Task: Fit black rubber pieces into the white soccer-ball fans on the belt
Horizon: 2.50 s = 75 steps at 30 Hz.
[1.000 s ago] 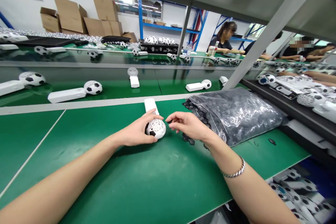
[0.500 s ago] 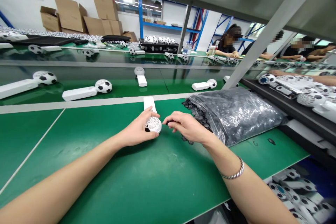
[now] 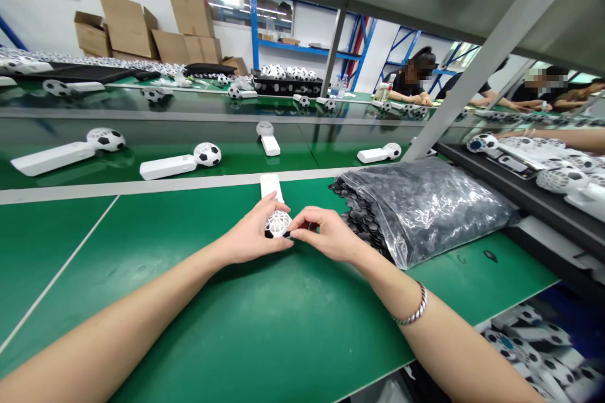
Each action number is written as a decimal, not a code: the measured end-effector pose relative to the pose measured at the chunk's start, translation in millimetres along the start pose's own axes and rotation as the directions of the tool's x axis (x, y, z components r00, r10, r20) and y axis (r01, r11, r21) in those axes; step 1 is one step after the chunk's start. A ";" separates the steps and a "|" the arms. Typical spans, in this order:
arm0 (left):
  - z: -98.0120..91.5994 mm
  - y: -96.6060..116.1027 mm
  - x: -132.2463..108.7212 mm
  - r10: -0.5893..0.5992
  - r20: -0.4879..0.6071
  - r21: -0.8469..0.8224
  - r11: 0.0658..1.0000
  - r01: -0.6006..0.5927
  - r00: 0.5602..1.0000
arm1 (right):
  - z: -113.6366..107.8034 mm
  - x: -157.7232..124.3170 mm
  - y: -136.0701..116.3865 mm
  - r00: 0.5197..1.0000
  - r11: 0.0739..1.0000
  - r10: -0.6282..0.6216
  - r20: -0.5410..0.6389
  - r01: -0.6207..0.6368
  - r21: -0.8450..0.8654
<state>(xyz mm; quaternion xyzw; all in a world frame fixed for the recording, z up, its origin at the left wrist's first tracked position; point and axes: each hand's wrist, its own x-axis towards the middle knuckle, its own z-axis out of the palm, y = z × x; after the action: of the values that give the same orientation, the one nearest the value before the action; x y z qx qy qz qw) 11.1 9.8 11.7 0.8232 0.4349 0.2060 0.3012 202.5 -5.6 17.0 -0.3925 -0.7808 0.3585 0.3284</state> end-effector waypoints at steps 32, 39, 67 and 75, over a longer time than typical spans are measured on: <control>6.7 4.0 6.8 0.016 -0.089 0.048 0.999 -0.012 0.996 | 14.2 14.2 21.5 0.971 0.887 0.240 -0.004 -0.217 0.408; 6.7 6.1 -1.4 0.037 -0.087 0.009 0.999 -0.037 0.995 | 19.8 16.0 24.0 0.977 0.894 0.209 0.039 -0.207 0.399; 8.9 4.4 -4.5 0.101 -0.095 -0.015 0.995 -0.103 0.990 | 17.4 8.0 23.6 0.978 0.903 0.188 0.086 -0.207 0.378; 3.6 -3.8 -2.9 0.190 -0.050 -0.053 0.980 -0.192 0.981 | 16.9 4.6 22.7 0.976 0.916 0.194 0.098 -0.216 0.337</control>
<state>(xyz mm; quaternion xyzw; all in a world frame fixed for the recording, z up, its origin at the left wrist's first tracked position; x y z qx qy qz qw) 9.4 7.9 6.3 0.8473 0.3544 0.2649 0.2938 195.4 3.1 -9.4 -0.3971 -0.6698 0.5346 0.3284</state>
